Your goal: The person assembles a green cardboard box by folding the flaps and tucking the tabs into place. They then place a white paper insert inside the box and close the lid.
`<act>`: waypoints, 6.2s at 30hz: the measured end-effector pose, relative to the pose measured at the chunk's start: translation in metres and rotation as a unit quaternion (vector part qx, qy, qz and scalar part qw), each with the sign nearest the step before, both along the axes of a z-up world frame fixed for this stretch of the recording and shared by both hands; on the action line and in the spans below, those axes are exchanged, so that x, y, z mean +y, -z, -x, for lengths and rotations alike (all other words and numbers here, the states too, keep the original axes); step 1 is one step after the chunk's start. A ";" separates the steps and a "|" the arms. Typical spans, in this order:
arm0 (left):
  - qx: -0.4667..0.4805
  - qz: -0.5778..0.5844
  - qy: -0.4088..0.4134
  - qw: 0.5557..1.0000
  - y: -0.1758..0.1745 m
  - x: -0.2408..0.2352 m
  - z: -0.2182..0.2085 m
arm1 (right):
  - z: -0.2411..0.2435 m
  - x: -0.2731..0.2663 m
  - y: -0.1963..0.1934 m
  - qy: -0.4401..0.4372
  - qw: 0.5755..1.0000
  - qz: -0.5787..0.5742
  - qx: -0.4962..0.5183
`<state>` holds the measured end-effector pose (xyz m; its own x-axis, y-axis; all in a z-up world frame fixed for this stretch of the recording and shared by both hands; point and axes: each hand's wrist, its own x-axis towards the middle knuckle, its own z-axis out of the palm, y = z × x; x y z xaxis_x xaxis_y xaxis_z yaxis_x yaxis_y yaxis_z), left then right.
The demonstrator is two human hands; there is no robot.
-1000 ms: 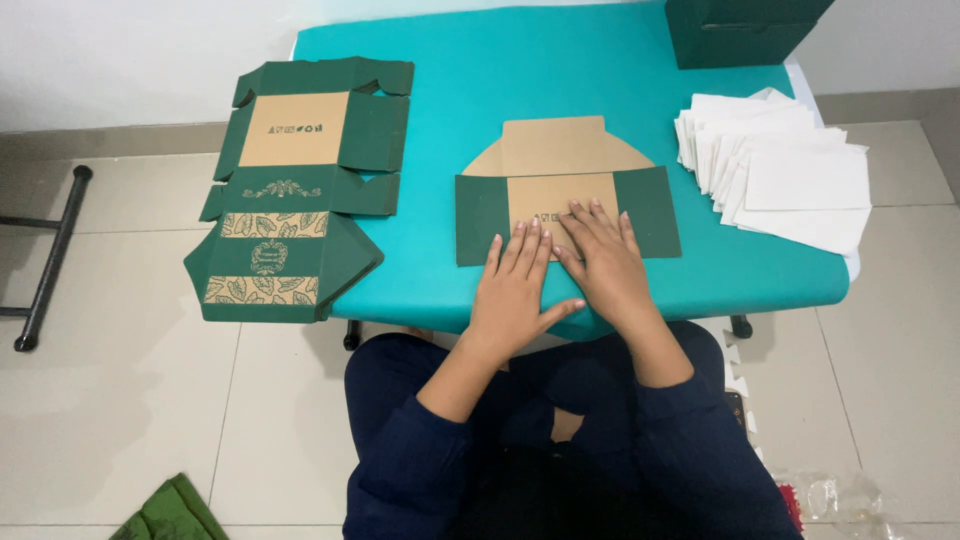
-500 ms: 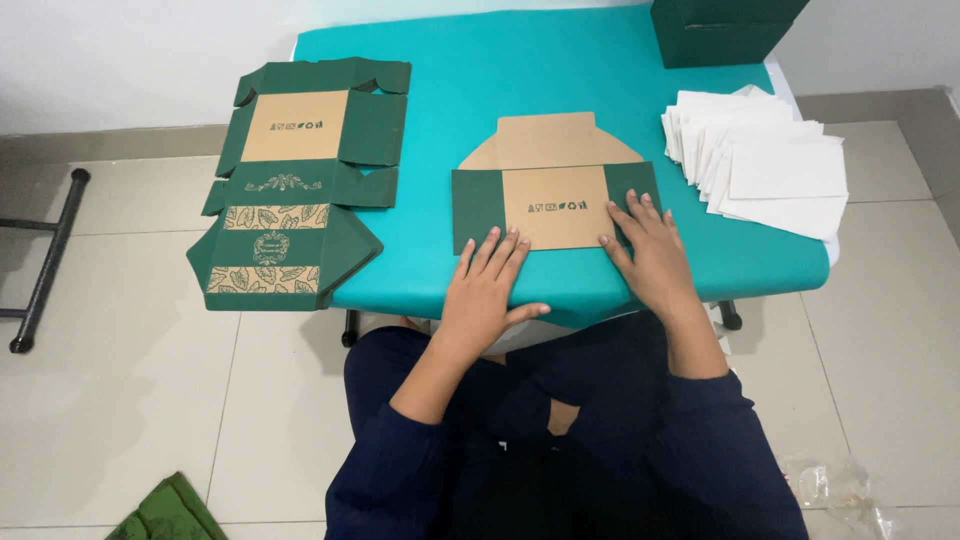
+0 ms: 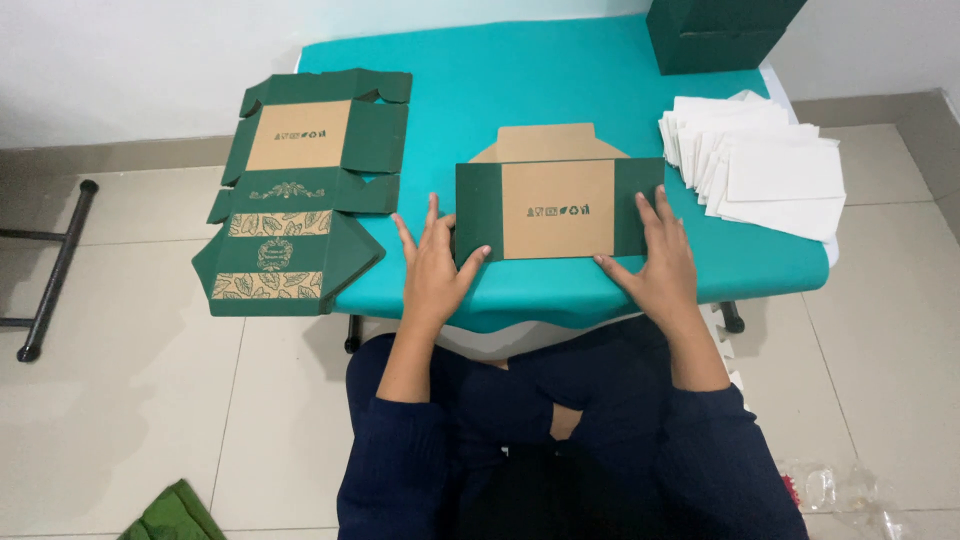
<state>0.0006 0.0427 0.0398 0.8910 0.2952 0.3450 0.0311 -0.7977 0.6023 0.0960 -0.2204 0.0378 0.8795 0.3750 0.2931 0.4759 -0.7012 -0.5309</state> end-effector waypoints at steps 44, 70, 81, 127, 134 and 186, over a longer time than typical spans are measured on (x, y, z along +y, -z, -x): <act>0.126 -0.297 0.068 0.944 0.040 -0.066 0.003 | 0.026 0.066 0.050 -0.171 0.957 0.092 -0.217; 0.184 -0.348 0.005 0.919 0.050 -0.077 0.003 | 0.041 0.079 0.068 -0.087 0.968 0.166 -0.167; 0.233 -0.319 0.066 0.916 0.023 -0.077 0.007 | 0.018 0.021 0.032 -0.063 0.978 0.196 -0.043; -0.260 -0.091 -0.025 0.961 0.033 0.023 0.059 | 0.049 0.118 0.024 -0.168 0.913 0.214 -0.304; -0.228 -0.104 0.008 0.968 0.012 0.037 0.043 | 0.083 0.136 -0.021 -0.182 0.894 0.392 -0.115; 0.095 -0.303 -0.069 0.946 0.033 0.033 0.039 | 0.050 0.168 0.033 -0.170 0.868 0.356 -0.303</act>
<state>-0.0384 0.0761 0.0065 0.9210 0.2131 0.3260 0.2220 -0.9750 0.0099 0.0460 -0.0520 0.0045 0.4485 0.8580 0.2504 0.7596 -0.5136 0.3990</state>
